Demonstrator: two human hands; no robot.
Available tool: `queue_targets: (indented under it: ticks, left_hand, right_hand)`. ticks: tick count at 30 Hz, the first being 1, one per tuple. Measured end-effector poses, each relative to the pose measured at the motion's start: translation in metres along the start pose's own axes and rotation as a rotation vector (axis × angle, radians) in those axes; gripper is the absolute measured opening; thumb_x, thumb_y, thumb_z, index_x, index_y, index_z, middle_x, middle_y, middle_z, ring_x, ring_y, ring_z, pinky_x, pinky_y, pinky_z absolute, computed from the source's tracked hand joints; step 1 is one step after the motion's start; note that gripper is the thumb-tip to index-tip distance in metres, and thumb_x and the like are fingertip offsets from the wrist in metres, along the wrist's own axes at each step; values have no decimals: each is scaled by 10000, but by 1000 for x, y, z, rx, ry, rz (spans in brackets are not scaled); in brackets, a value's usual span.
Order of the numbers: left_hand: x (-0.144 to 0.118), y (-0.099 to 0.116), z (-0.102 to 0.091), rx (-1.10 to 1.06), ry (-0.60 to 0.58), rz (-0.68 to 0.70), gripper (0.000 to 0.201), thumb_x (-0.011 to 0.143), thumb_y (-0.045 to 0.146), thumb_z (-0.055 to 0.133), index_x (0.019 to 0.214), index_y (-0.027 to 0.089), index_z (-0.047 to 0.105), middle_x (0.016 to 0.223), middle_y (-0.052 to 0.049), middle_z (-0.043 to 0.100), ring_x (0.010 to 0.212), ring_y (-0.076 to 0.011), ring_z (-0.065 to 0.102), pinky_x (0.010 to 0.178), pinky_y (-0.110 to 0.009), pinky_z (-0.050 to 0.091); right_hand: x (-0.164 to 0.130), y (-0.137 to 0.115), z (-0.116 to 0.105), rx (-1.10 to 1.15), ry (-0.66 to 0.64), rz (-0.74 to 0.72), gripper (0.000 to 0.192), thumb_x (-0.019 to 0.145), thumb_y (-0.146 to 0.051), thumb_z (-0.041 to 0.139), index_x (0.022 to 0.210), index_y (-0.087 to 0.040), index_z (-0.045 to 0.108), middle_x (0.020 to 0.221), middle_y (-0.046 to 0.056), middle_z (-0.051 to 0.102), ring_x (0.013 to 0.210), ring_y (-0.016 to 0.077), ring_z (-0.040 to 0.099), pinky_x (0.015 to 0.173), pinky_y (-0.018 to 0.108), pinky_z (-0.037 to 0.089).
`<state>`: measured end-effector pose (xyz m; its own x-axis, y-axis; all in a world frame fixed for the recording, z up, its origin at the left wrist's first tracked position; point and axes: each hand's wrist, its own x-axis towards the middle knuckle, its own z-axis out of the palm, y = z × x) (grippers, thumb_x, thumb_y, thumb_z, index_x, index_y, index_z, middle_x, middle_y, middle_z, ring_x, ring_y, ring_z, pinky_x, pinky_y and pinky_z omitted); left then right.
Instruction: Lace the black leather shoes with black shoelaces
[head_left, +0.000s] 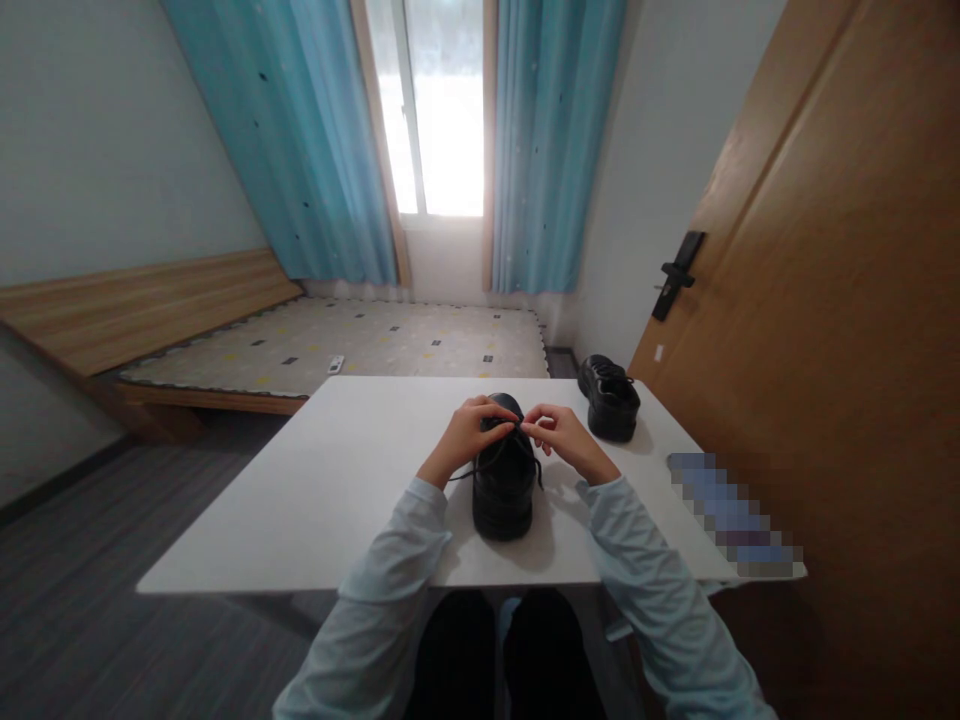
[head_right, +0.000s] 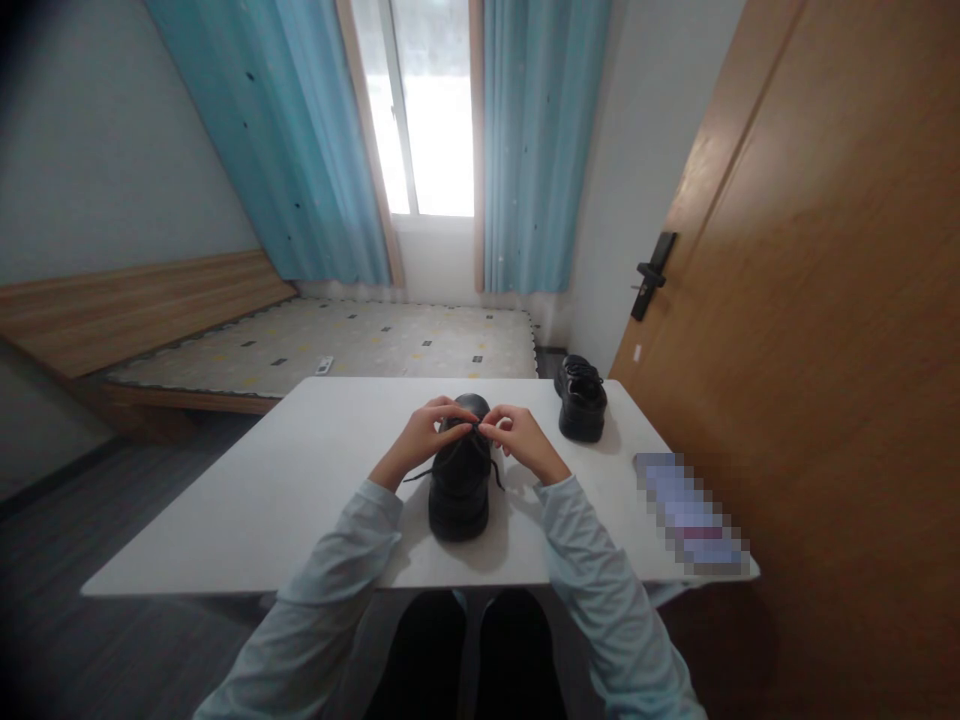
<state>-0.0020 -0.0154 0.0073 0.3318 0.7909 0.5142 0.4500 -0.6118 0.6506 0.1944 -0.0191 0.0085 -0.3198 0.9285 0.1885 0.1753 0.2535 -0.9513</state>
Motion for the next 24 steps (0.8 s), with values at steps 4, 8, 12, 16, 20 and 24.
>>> queue_targets:
  ticks: [4, 8, 12, 16, 20, 24]
  left_hand:
    - [0, 0, -2, -17, -14, -20, 152, 767, 313, 682, 871, 211, 724, 856, -41, 653, 845, -177, 587, 752, -289, 453]
    - [0, 0, -4, -73, -35, -84, 202, 737, 356, 704, 820, 174, 674, 812, -27, 661, 753, -150, 584, 707, -271, 455]
    - [0, -2, -5, -78, -62, -140, 241, 743, 397, 686, 754, 162, 632, 737, -11, 647, 704, -138, 570, 682, -261, 444]
    - [0, -7, -7, -91, -97, -184, 298, 728, 450, 682, 743, 157, 630, 688, -2, 626, 657, -129, 549, 639, -249, 422]
    - [0, -15, -8, -157, -152, -208, 336, 707, 478, 681, 722, 145, 634, 685, -12, 624, 640, -128, 532, 609, -244, 400]
    - [1, -17, -8, -210, -172, -222, 322, 702, 453, 681, 747, 136, 649, 711, -26, 640, 649, -132, 538, 620, -247, 400]
  right_hand:
    - [1, 0, 0, -10, 7, -6, 284, 682, -416, 693, 718, -151, 600, 589, -16, 537, 484, 86, 487, 358, 181, 360]
    - [2, 2, 0, -31, 30, -26, 263, 679, -399, 692, 711, -152, 606, 586, -12, 543, 483, 90, 481, 360, 185, 364]
    - [3, 4, 0, -59, 47, -56, 250, 689, -389, 689, 713, -151, 619, 624, 8, 576, 525, 105, 507, 392, 200, 396]
    - [2, 3, -1, -61, 73, -109, 243, 711, -384, 678, 731, -147, 629, 669, 21, 593, 591, 121, 534, 453, 220, 440]
    - [1, 3, -1, -62, 93, -117, 254, 722, -398, 671, 734, -149, 622, 681, 20, 591, 613, 128, 542, 477, 230, 445]
    - [1, 3, 0, -68, 106, -116, 264, 720, -410, 669, 732, -151, 617, 675, 16, 586, 600, 126, 531, 487, 240, 439]
